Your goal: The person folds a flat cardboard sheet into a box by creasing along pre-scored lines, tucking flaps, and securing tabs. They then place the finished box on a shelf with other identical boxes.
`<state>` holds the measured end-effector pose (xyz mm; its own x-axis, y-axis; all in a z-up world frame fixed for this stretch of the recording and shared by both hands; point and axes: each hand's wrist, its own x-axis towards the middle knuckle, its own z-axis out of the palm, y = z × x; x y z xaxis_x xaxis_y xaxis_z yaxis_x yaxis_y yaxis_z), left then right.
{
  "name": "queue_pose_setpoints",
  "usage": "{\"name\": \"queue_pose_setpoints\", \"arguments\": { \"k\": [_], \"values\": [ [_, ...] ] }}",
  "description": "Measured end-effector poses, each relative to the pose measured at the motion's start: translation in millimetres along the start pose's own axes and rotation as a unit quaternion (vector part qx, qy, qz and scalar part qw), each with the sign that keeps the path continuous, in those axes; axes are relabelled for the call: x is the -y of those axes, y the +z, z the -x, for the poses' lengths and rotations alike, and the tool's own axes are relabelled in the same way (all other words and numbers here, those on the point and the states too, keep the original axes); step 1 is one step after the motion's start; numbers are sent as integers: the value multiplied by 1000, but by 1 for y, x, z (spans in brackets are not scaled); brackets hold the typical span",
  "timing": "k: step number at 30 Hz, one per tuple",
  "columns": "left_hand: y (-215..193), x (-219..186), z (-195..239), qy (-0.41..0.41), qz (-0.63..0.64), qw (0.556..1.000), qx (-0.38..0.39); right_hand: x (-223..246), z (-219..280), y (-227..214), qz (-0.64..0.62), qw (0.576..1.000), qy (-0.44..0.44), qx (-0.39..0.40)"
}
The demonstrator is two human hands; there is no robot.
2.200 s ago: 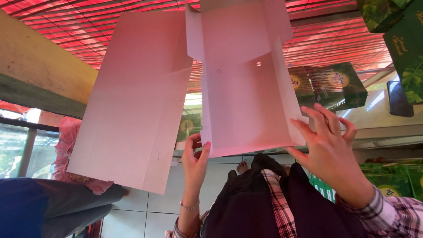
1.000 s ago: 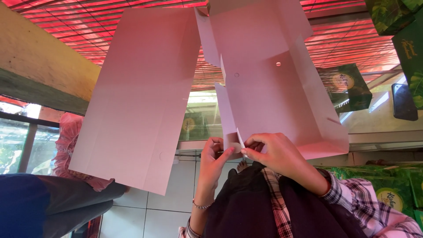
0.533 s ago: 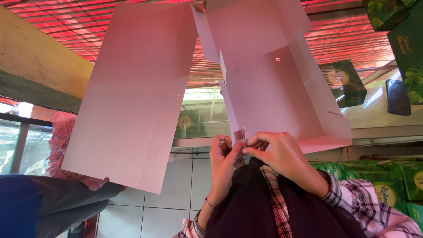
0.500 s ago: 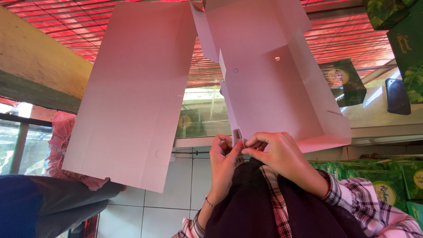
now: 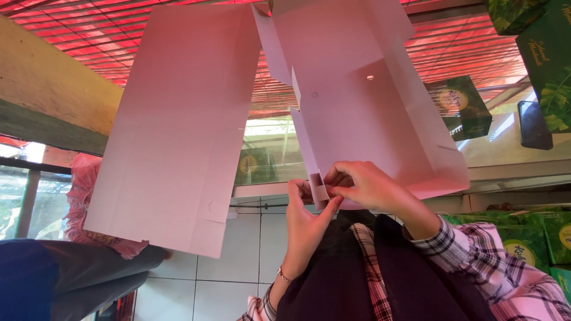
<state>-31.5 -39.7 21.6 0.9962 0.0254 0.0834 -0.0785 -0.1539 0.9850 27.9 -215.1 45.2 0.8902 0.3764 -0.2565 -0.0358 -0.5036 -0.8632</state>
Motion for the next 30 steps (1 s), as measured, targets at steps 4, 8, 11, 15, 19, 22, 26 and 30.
{"name": "queue_pose_setpoints", "arguments": {
  "k": [4, 8, 11, 15, 19, 22, 26, 30],
  "values": [
    [2, -9, 1, -41, -11, 999, 1, -14, -5, -1, -28, 999, -25, 19],
    [5, -16, 3, -75, -13, 997, -1, -4, -3, -9, 30, 999, -10, 35],
    [8, -14, 5, -63, -27, 998, -5, -5, 0, -8, 49, 998, 3, 39],
    [10, -14, 6, -32, -57, 998, -15, -13, 4, -1, -15, 999, -15, 30],
    [14, -11, 9, -28, -68, 997, -17, -22, 3, 2, -51, 998, -7, 23],
    [17, -7, 11, -15, -72, 997, -20, -25, 1, -2, -21, 999, -26, 26],
    [17, -9, 13, -12, -70, 997, -13, -34, 0, -4, -25, 997, -20, 67],
    [16, -12, 14, -13, -89, 996, -15, -41, -1, -4, -43, 994, -51, 83]
  ]
}}
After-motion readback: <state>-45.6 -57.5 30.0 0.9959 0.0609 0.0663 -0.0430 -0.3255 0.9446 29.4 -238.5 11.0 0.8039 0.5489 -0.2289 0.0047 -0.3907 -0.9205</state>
